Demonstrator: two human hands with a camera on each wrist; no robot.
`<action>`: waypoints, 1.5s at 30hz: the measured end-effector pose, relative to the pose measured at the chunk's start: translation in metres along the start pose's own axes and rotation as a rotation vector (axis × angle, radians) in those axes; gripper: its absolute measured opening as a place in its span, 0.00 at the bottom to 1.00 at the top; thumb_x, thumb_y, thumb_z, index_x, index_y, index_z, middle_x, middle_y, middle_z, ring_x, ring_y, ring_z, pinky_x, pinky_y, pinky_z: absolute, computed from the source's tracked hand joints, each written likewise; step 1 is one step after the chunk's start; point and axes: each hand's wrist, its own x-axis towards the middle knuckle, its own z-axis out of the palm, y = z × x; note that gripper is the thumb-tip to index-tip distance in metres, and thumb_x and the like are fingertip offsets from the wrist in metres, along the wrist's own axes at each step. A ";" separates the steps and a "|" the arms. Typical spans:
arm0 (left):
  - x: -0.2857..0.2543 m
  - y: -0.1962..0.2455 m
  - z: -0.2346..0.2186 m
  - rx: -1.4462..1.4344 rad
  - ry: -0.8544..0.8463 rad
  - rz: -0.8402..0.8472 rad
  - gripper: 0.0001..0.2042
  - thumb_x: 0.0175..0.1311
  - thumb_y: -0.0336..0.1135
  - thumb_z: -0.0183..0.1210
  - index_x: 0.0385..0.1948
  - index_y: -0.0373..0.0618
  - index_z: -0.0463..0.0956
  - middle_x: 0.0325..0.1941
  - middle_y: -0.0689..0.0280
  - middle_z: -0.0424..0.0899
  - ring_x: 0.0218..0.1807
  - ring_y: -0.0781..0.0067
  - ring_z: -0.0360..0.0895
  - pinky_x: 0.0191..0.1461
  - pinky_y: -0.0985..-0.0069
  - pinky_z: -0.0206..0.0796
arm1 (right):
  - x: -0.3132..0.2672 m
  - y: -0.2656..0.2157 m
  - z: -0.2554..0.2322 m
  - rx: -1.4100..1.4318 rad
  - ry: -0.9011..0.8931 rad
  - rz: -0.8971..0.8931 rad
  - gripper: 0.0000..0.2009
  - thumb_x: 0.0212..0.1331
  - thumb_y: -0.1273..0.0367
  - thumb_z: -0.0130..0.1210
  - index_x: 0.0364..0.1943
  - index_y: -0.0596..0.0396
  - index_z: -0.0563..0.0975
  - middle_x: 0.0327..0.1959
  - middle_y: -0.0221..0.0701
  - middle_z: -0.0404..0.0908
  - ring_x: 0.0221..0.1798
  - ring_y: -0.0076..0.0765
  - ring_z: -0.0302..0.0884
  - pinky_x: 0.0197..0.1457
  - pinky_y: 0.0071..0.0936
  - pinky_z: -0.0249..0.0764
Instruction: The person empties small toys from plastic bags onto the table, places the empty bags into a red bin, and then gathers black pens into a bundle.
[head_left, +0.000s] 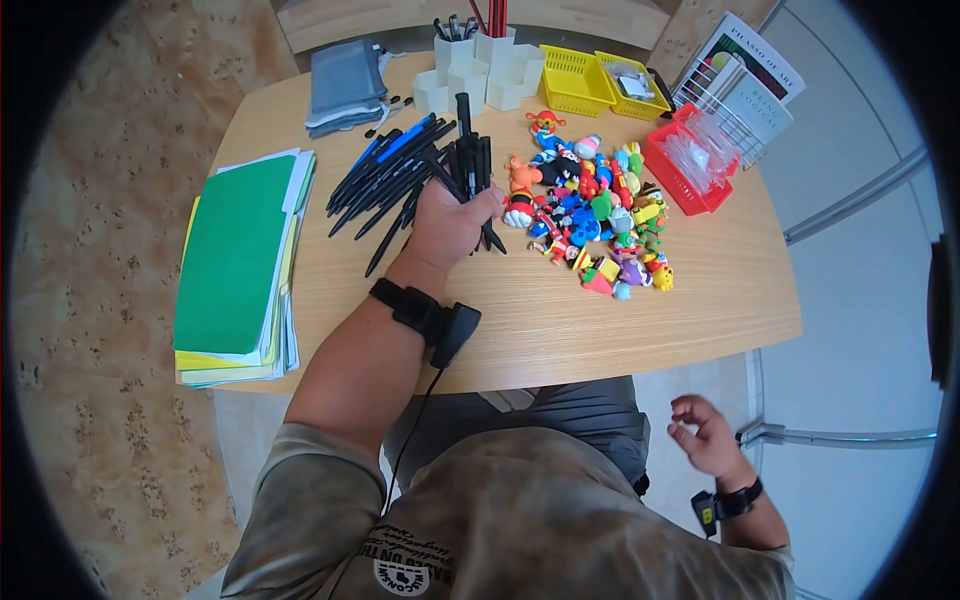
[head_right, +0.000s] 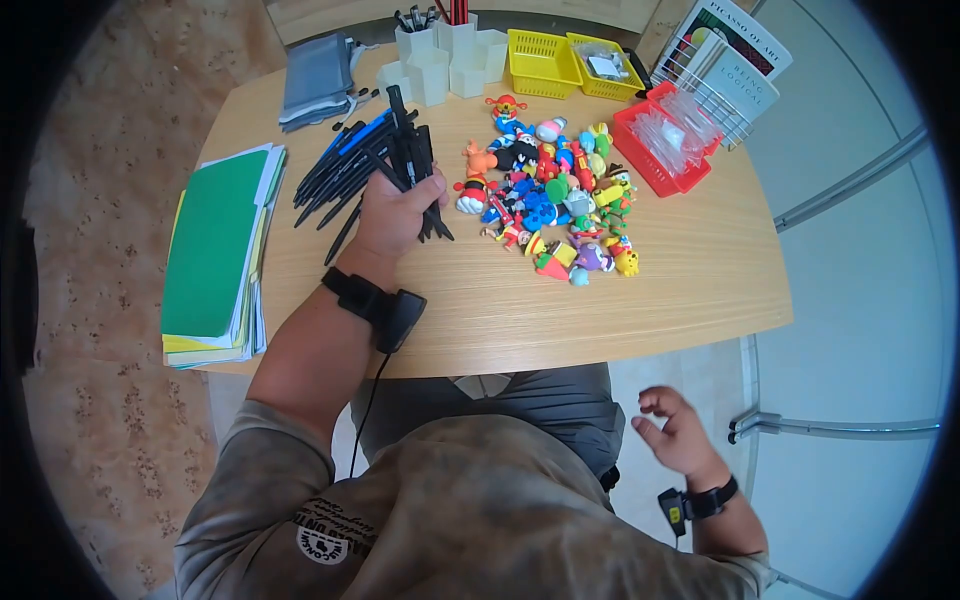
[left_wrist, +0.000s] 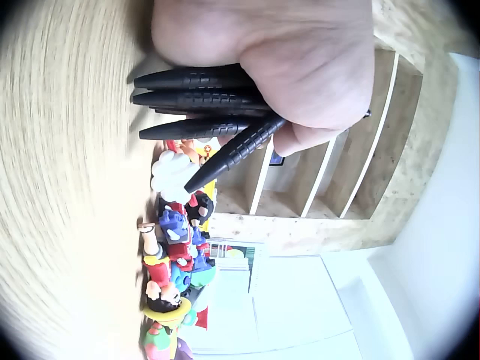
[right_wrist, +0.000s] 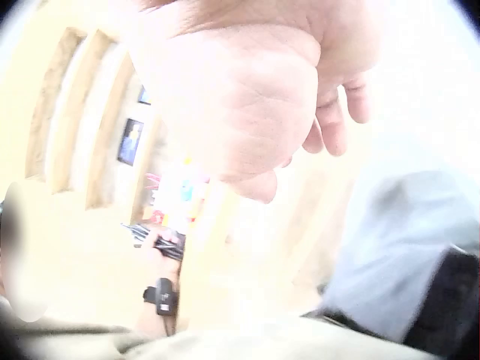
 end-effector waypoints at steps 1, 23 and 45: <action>-0.001 0.002 0.002 0.004 -0.001 0.006 0.07 0.60 0.24 0.61 0.38 0.39 0.73 0.29 0.67 0.79 0.30 0.77 0.77 0.37 0.77 0.72 | 0.013 -0.023 -0.010 0.002 0.003 -0.006 0.13 0.55 0.75 0.64 0.43 0.55 0.74 0.45 0.36 0.78 0.46 0.40 0.77 0.49 0.31 0.72; 0.004 0.000 0.005 0.465 -0.373 0.238 0.15 0.54 0.33 0.68 0.43 0.45 0.79 0.40 0.65 0.85 0.43 0.74 0.82 0.49 0.71 0.74 | 0.276 -0.175 0.114 0.355 0.238 -0.845 0.15 0.65 0.70 0.59 0.52 0.60 0.73 0.51 0.39 0.73 0.48 0.39 0.76 0.52 0.32 0.73; -0.012 -0.008 0.006 0.060 -0.247 0.065 0.12 0.64 0.35 0.62 0.46 0.43 0.81 0.40 0.68 0.85 0.42 0.77 0.80 0.48 0.77 0.72 | 0.261 -0.176 0.105 0.250 0.332 -0.833 0.21 0.61 0.69 0.63 0.54 0.61 0.68 0.52 0.44 0.71 0.46 0.51 0.77 0.49 0.35 0.75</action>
